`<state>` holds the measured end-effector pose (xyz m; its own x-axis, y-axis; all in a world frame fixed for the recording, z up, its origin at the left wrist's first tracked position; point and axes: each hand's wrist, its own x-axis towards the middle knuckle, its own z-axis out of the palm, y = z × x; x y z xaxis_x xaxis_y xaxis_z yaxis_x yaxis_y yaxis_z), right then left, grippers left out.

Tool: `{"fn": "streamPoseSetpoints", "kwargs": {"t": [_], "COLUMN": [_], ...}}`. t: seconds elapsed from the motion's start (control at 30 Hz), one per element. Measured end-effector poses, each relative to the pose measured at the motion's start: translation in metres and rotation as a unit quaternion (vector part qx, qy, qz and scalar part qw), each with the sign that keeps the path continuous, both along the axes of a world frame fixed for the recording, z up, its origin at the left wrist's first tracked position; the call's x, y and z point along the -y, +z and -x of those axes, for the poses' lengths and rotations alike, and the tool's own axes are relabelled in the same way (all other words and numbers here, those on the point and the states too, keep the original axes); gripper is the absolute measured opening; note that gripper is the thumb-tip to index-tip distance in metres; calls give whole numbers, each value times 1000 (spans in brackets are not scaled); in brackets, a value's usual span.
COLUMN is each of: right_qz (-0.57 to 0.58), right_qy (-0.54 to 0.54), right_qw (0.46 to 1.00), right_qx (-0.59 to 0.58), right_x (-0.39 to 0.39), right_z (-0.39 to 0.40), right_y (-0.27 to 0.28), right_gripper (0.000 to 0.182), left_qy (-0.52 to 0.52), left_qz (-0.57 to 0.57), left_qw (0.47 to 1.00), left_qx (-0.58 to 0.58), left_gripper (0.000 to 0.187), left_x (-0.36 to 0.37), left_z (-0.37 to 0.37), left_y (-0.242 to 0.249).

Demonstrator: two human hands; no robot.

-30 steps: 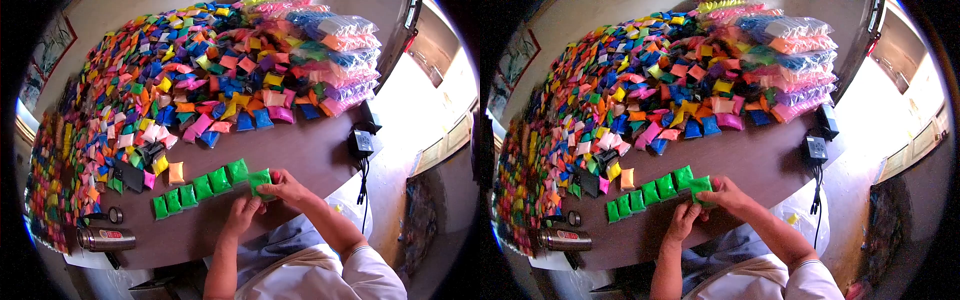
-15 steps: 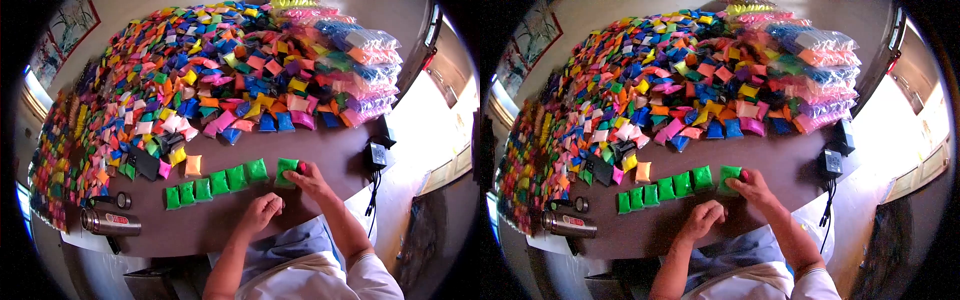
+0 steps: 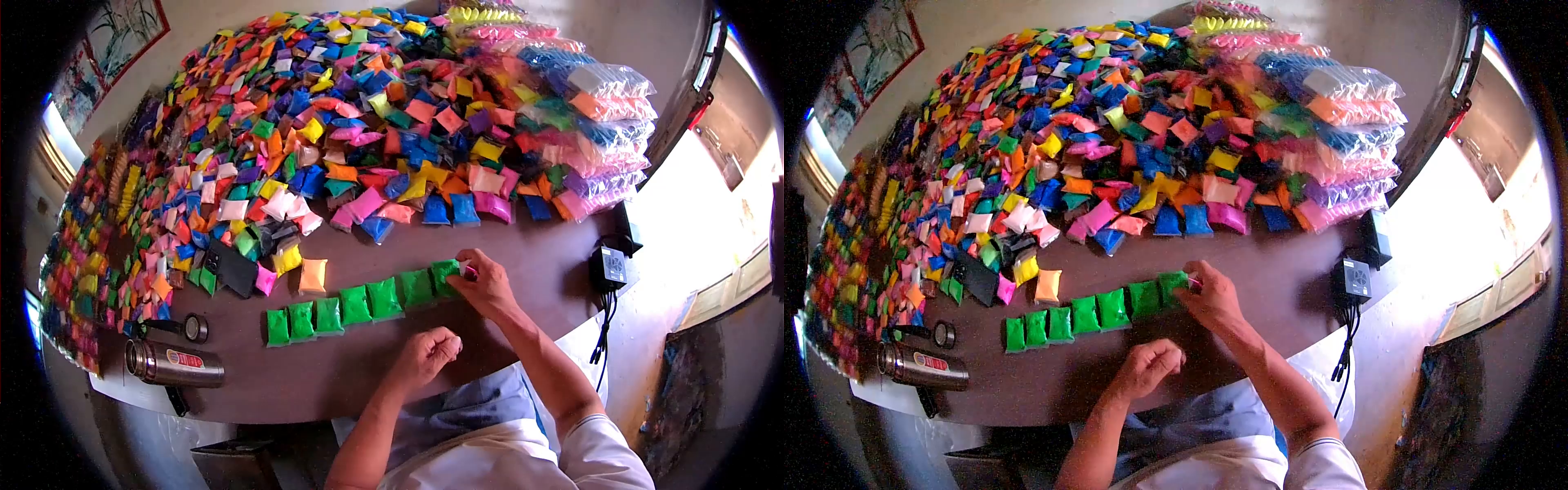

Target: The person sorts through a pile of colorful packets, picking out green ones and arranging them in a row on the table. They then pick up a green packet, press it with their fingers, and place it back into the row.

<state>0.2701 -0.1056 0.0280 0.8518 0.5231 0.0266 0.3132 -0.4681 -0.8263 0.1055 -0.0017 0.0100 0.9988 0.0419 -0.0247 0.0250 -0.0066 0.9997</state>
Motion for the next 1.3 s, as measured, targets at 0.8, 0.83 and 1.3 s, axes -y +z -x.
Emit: {"fn": "streamPoseSetpoints", "kwargs": {"t": [0.8,0.83,1.3], "right_qz": [-22,-23,42], "right_qy": [435,437,416], "right_qw": [861,860,809], "right_qx": [262,263,414], "right_x": [-63,-70,-155], "right_z": [87,98,174], "right_y": [47,51,-10], "right_gripper": [31,31,38], "left_qy": [92,62,49], "left_qz": [-142,-141,-27], "left_qw": [980,985,997], "left_qx": [106,83,55], "left_gripper": [16,15,18], "left_x": [13,10,11], "left_z": [3,2,-3], "left_y": [-36,-29,-41]}}
